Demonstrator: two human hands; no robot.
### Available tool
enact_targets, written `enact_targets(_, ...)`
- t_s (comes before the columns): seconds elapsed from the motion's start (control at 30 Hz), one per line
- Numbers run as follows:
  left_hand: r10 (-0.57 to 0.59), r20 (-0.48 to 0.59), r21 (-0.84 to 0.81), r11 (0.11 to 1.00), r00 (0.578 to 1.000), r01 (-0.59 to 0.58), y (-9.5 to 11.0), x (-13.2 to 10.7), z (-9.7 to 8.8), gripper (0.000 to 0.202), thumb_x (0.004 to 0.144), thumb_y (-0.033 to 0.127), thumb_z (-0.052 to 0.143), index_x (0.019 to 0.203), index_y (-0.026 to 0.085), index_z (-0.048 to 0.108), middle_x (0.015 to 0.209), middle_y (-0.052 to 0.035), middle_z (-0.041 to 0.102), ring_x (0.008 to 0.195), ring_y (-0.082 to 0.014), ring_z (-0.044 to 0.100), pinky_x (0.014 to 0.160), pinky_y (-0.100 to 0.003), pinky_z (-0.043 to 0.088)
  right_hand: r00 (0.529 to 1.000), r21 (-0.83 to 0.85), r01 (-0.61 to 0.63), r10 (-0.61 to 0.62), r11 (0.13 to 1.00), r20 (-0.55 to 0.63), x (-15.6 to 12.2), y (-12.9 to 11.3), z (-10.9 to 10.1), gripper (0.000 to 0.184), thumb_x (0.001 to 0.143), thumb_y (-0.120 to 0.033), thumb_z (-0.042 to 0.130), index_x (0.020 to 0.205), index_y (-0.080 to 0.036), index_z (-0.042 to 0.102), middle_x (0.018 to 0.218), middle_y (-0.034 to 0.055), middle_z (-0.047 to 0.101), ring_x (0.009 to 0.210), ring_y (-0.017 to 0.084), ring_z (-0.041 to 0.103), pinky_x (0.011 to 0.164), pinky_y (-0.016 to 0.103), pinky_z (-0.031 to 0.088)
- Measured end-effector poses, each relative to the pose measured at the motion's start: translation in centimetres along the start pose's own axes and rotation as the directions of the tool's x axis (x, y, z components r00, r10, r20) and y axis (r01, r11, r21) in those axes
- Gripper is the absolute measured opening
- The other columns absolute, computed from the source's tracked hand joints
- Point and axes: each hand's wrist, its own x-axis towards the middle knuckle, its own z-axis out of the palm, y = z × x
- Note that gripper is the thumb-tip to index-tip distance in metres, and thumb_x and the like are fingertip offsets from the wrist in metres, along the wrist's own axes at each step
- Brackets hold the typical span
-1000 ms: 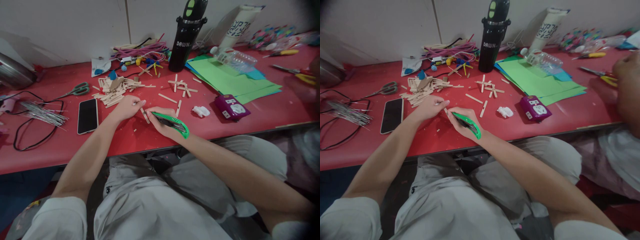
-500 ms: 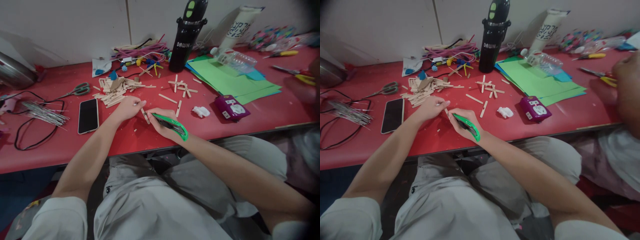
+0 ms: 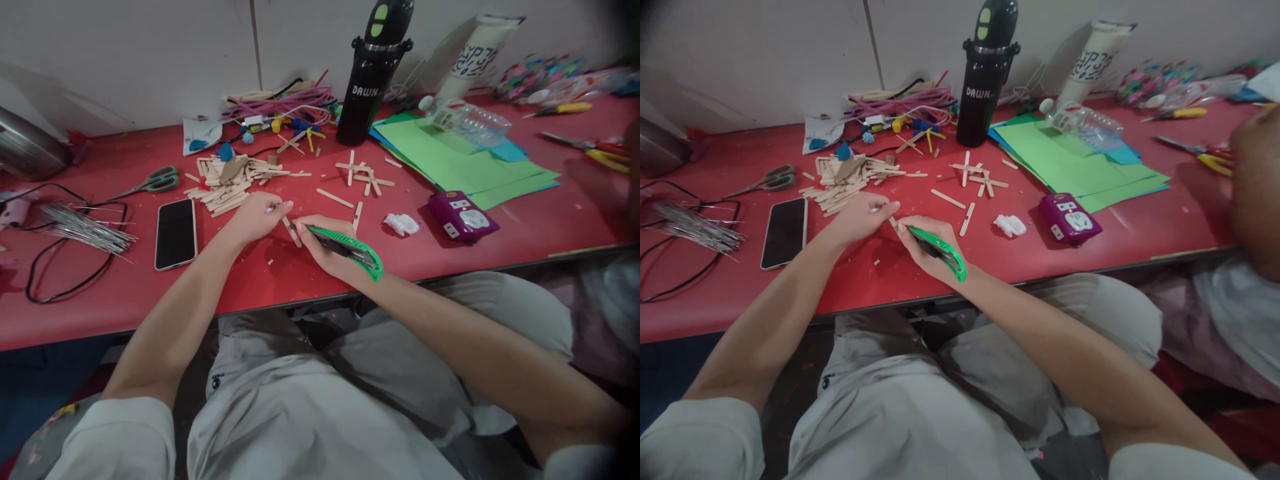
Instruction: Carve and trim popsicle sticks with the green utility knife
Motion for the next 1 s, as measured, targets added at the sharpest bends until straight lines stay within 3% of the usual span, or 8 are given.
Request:
enact_targets(0.37,0.004,-0.010,0.026,1.000,1.000,-0.004,0.3,0.0,0.0,0.041,0.087,0.045,0.046,0.056,0.019,0.044,0.053,0.0033,0.033,0.056,-0.0116,0.031,0.060,-0.031,0.024,0.997,-0.024,-0.053,0.055,0.998,0.047,0.3,-1.0,-0.5,0.031,0.099,-0.039,0.049,0.078,-0.021,0.063,0.080,0.0034,0.070,0.075,0.015,0.065,0.077,0.027,0.052)
enact_targets(0.67,-0.025,0.003,0.026,0.999,1.000,0.025,0.5,0.1,-0.1,0.039,0.085,0.044,0.048,0.056,0.018,0.047,0.052,0.0031,0.035,0.057,-0.0116,0.032,0.060,-0.031,0.024,0.999,0.022,0.006,-0.005,1.000,-0.050,0.0,0.0,0.0,0.027,0.098,-0.039,0.050,0.084,-0.022,0.066,0.080,0.0032,0.072,0.074,0.016,0.068,0.077,0.030,0.055)
enact_targets(1.0,-0.023,0.023,0.079,0.997,0.999,0.021,0.3,0.3,0.1,0.039,0.086,0.044,0.047,0.059,0.017,0.055,0.054,0.0017,0.041,0.057,-0.0125,0.035,0.061,-0.031,0.025,0.999,0.016,-0.001,0.001,1.000,-0.053,0.0,0.2,0.1,0.023,0.097,-0.036,0.052,0.086,-0.022,0.067,0.080,0.0031,0.073,0.074,0.016,0.069,0.077,0.031,0.055)
